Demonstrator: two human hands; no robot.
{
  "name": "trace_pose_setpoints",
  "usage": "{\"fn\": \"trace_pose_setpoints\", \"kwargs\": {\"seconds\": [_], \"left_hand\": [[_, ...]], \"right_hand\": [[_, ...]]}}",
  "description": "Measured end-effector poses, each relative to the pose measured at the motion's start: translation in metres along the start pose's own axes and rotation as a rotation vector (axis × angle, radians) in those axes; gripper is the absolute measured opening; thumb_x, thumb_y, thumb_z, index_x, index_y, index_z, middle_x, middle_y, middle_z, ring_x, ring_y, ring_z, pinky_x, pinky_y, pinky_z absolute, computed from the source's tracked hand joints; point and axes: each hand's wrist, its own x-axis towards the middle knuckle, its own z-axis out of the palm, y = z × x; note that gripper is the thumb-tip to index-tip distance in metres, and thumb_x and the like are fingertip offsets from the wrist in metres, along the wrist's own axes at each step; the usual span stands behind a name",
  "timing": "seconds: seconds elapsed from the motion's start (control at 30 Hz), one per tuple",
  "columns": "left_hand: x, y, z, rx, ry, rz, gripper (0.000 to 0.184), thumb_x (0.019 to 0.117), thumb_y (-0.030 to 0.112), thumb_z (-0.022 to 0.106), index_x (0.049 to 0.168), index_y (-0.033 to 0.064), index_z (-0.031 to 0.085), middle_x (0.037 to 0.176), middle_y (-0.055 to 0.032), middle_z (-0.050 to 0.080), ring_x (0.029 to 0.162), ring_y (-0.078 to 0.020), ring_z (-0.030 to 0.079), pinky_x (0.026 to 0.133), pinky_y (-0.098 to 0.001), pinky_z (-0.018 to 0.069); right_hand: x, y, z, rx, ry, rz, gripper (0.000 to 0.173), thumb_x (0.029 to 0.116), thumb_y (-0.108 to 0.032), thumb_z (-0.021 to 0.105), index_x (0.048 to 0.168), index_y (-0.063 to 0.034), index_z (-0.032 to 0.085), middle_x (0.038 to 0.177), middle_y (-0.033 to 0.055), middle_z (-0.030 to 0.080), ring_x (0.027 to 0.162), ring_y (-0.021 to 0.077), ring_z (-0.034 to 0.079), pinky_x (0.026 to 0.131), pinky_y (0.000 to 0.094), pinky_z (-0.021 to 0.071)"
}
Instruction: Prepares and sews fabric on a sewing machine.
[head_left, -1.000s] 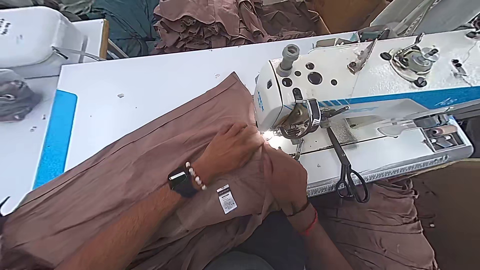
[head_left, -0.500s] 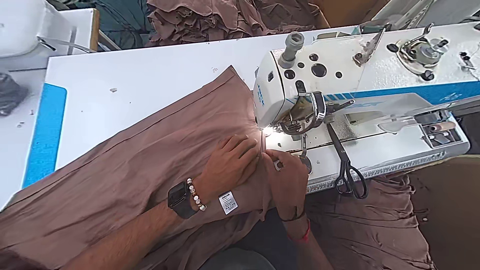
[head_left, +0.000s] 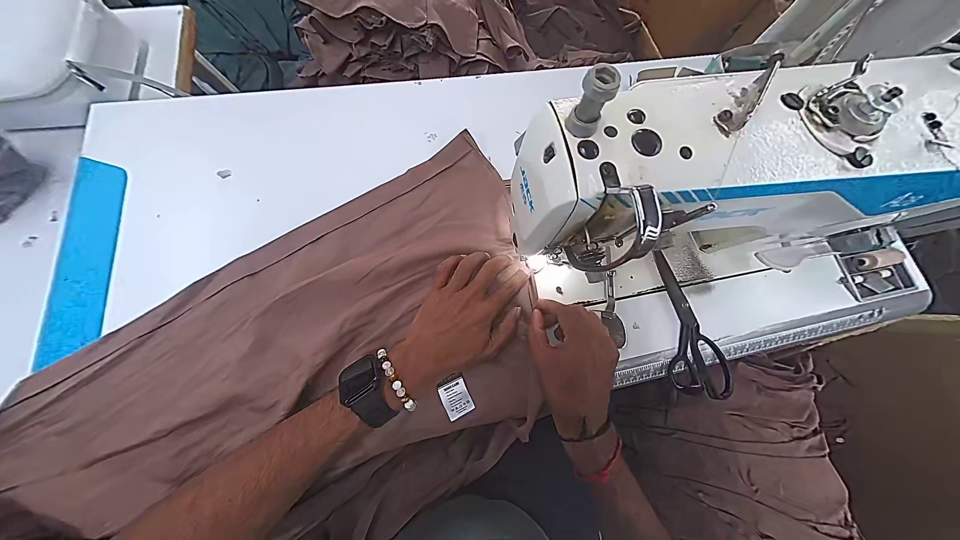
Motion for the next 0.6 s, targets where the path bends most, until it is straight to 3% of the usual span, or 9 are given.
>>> {"fn": "trace_pose_setpoints", "kwargs": {"seconds": [0.1, 0.23, 0.3, 0.37, 0.47, 0.53, 0.6], "left_hand": [[-0.001, 0.0, -0.002, -0.033, 0.028, 0.05, 0.041, 0.1046, 0.045, 0.045, 0.138, 0.0304, 0.065, 0.143, -0.0008, 0.06, 0.138, -0.0227, 0.048, 0.113, -0.049, 0.035], [-0.001, 0.0, -0.001, 0.025, -0.004, 0.0, 0.048, 0.1043, 0.051, 0.04, 0.145, 0.034, 0.059, 0.148, -0.0006, 0.056, 0.143, -0.0249, 0.043, 0.116, -0.0521, 0.0305], [-0.001, 0.001, -0.001, 0.057, 0.019, -0.028, 0.051, 0.103, 0.054, 0.041, 0.143, 0.0291, 0.061, 0.149, -0.0018, 0.056, 0.142, -0.0261, 0.043, 0.117, -0.0518, 0.0294], [0.0, 0.0, -0.001, 0.041, 0.067, 0.015, 0.049, 0.1038, 0.049, 0.044, 0.14, 0.0218, 0.063, 0.148, -0.0039, 0.056, 0.141, -0.0263, 0.045, 0.116, -0.0498, 0.0317], [-0.003, 0.001, -0.002, -0.066, 0.008, 0.127, 0.044, 0.1071, 0.037, 0.042, 0.146, 0.0232, 0.058, 0.155, 0.0015, 0.052, 0.15, -0.0218, 0.038, 0.123, -0.048, 0.0287], [-0.006, 0.0, -0.005, -0.116, -0.046, 0.174, 0.043, 0.1076, 0.037, 0.041, 0.145, 0.0254, 0.059, 0.155, 0.0047, 0.051, 0.151, -0.0222, 0.037, 0.124, -0.0488, 0.029], [-0.01, -0.001, -0.009, -0.134, -0.075, 0.205, 0.042, 0.1084, 0.038, 0.041, 0.144, 0.0278, 0.059, 0.156, 0.0061, 0.051, 0.151, -0.0231, 0.036, 0.123, -0.0499, 0.0292]], "right_hand": [[-0.003, -0.001, 0.001, 0.016, -0.031, 0.007, 0.022, 0.0923, -0.029, 0.065, 0.101, -0.0176, 0.081, 0.081, -0.003, 0.071, 0.077, 0.0156, 0.065, 0.068, 0.0372, 0.0504], [-0.007, -0.001, 0.008, -0.024, 0.052, -0.111, 0.019, 0.094, -0.024, 0.063, 0.1, -0.0163, 0.08, 0.088, 0.0019, 0.071, 0.084, 0.0206, 0.066, 0.071, 0.0381, 0.0511], [-0.009, -0.001, 0.009, -0.045, 0.054, -0.179, 0.021, 0.0965, -0.023, 0.062, 0.103, -0.0153, 0.08, 0.091, 0.0041, 0.07, 0.087, 0.0227, 0.065, 0.075, 0.0401, 0.0494], [-0.008, -0.001, 0.007, -0.082, 0.026, -0.233, 0.022, 0.0973, -0.023, 0.06, 0.105, -0.0147, 0.08, 0.092, 0.0051, 0.07, 0.087, 0.0238, 0.065, 0.075, 0.0414, 0.0486], [-0.01, 0.001, -0.004, -0.114, -0.061, -0.302, 0.027, 0.0974, -0.021, 0.057, 0.114, -0.015, 0.077, 0.101, 0.0046, 0.07, 0.095, 0.0241, 0.064, 0.075, 0.0413, 0.0489], [-0.028, 0.004, -0.012, -0.087, -0.033, -0.296, 0.029, 0.0971, -0.027, 0.059, 0.117, -0.0179, 0.077, 0.109, 0.0036, 0.072, 0.101, 0.0235, 0.065, 0.081, 0.0429, 0.049], [-0.065, 0.01, -0.014, -0.029, 0.045, -0.273, 0.032, 0.0959, -0.042, 0.063, 0.114, -0.0187, 0.077, 0.106, 0.0054, 0.071, 0.094, 0.0227, 0.064, 0.079, 0.042, 0.0487]]}}
